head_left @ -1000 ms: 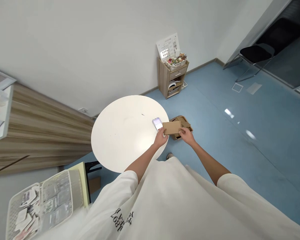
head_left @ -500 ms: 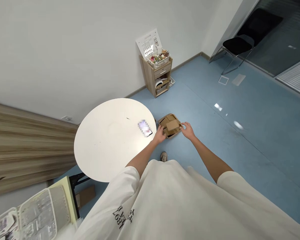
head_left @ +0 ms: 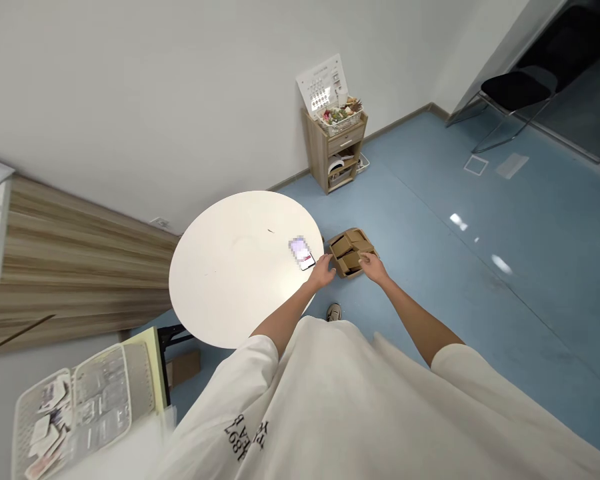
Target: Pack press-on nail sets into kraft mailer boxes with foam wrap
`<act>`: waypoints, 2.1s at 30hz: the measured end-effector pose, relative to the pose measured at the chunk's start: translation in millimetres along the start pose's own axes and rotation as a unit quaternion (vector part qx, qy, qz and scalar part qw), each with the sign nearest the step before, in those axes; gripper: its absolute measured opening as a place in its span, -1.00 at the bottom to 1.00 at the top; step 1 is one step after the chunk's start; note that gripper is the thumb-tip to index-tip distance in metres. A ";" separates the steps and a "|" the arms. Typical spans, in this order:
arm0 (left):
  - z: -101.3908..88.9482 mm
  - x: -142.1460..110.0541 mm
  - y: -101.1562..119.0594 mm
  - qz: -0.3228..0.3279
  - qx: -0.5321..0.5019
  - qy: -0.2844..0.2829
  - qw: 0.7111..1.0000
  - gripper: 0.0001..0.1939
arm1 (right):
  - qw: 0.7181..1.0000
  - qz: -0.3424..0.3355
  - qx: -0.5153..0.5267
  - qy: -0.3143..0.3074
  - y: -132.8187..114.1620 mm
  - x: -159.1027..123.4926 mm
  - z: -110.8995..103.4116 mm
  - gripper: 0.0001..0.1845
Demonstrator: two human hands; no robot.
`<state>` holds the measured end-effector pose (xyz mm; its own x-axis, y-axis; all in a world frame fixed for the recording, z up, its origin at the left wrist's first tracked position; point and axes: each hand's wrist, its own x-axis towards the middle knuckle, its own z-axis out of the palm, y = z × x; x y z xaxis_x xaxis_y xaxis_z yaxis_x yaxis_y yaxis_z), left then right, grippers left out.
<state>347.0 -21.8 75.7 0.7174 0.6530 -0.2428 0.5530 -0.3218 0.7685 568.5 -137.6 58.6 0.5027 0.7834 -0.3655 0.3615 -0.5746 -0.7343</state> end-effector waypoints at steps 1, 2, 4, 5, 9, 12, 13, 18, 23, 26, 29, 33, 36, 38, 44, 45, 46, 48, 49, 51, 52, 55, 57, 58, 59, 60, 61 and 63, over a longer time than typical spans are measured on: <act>-4.0 -5.4 -3.3 -0.001 -0.002 0.009 1.000 -0.35 | 1.000 -0.003 0.000 -0.012 -4.4 0.2 5.1 -0.48; -8.3 -11.4 -7.1 -0.005 -0.006 0.018 1.000 -0.37 | 1.000 -0.010 0.000 -0.024 -9.1 0.6 10.8 -0.48; -17.8 -24.9 -16.2 -0.022 -0.014 0.032 0.999 -0.39 | 0.999 -0.028 0.002 -0.045 -20.0 1.6 23.6 -0.50; -23.0 -32.2 -21.2 -0.033 -0.017 0.041 0.998 -0.39 | 0.998 -0.038 0.001 -0.055 -26.5 1.8 30.4 -0.50; -46.3 -63.9 -42.9 -0.066 -0.017 0.083 0.994 -0.38 | 0.993 -0.072 -0.016 -0.089 -60.2 -1.1 57.7 -0.50; -64.6 -88.9 -60.7 -0.086 -0.021 0.110 0.990 -0.39 | 0.989 -0.090 -0.024 -0.115 -90.3 -9.0 77.1 -0.49; -70.5 -97.4 -66.9 -0.092 -0.024 0.119 0.988 -0.39 | 0.988 -0.095 -0.026 -0.123 -100.0 -12.4 83.9 -0.49; -98.4 -141.4 -101.4 -0.109 -0.037 0.153 0.981 -0.42 | 0.982 -0.122 -0.037 -0.141 -139.9 -31.8 126.2 -0.50; -126.2 -193.1 -143.7 -0.107 -0.059 0.176 0.977 -0.44 | 0.977 -0.136 -0.061 -0.152 -172.3 -61.1 183.7 -0.56; -141.5 -227.7 -171.8 -0.113 -0.079 0.186 0.973 -0.44 | 0.974 -0.137 -0.076 -0.161 -189.9 -87.2 221.7 -0.56; -153.2 -261.8 -198.2 -0.127 -0.099 0.191 0.968 -0.44 | 0.970 -0.142 -0.100 -0.171 -203.9 -114.2 260.7 -0.58; -163.8 -301.9 -226.2 -0.143 -0.128 0.199 0.961 -0.44 | 0.960 -0.156 -0.131 -0.193 -220.9 -140.9 307.5 -0.59; -169.1 -324.6 -241.3 -0.154 -0.143 0.222 0.952 -0.44 | 0.951 -0.173 -0.141 -0.214 -236.9 -152.3 333.0 -0.59; -171.7 -336.0 -248.5 -0.159 -0.144 0.243 0.946 -0.44 | 0.946 -0.181 -0.143 -0.229 -248.8 -156.9 344.9 -0.58; -174.6 -357.8 -254.4 -0.186 -0.120 0.296 0.929 -0.44 | 0.924 -0.221 -0.151 -0.273 -275.8 -160.7 362.2 -0.58; -174.3 -360.5 -252.9 -0.192 -0.119 0.305 0.925 -0.44 | 0.920 -0.228 -0.152 -0.279 -278.0 -160.2 362.7 -0.58; -173.7 -363.0 -250.8 -0.198 -0.119 0.314 0.921 -0.44 | 0.917 -0.235 -0.153 -0.285 -279.4 -159.6 362.5 -0.58; -171.0 -367.1 -244.8 -0.208 -0.122 0.330 0.913 -0.45 | 0.909 -0.250 -0.152 -0.297 -279.7 -157.7 360.3 -0.58; -168.8 -368.6 -241.2 -0.213 -0.123 0.337 0.909 -0.45 | 0.905 -0.257 -0.151 -0.304 -278.7 -156.5 358.5 -0.58; -162.3 -371.0 -233.9 -0.223 -0.125 0.351 0.901 -0.45 | 0.896 -0.268 -0.153 -0.318 -274.4 -153.7 354.4 -0.58; -158.0 -371.9 -230.3 -0.228 -0.126 0.356 0.897 -0.45 | 0.892 -0.272 -0.155 -0.325 -271.4 -152.3 352.5 -0.58; -142.0 -375.2 -221.0 -0.244 -0.126 0.370 0.887 -0.46 | 0.880 -0.282 -0.165 -0.345 -261.2 -149.4 349.7 -0.58; -130.8 -379.5 -216.0 -0.251 -0.121 0.381 0.882 -0.46 | 0.870 -0.290 -0.175 -0.358 -255.8 -150.0 351.1 -0.59; -126.0 -382.5 -213.9 -0.255 -0.119 0.385 0.879 -0.47 | 0.865 -0.294 -0.180 -0.364 -254.3 -151.4 352.8 -0.59; -121.9 -386.3 -212.2 -0.260 -0.119 0.388 0.876 -0.47 | 0.860 -0.300 -0.184 -0.370 -253.8 -153.5 355.1 -0.59; -118.9 -390.8 -211.0 -0.266 -0.122 0.390 0.873 -0.47 | 0.854 -0.306 -0.187 -0.376 -254.2 -156.2 358.0 -0.59; -117.1 -395.8 -210.2 -0.273 -0.126 0.391 0.870 -0.47 | 0.849 -0.311 -0.189 -0.382 -255.6 -159.5 361.3 -0.59; -117.1 -407.5 -210.5 -0.287 -0.133 0.394 0.863 -0.47 | 0.840 -0.321 -0.190 -0.394 -261.1 -167.1 369.5 -0.59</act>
<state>-111.4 -139.9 82.2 -0.2115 0.9498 -0.2307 0.5297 0.3097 0.7896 100.0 -30.9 100.0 -0.5138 0.7881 -0.3390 0.6593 0.1098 -0.7438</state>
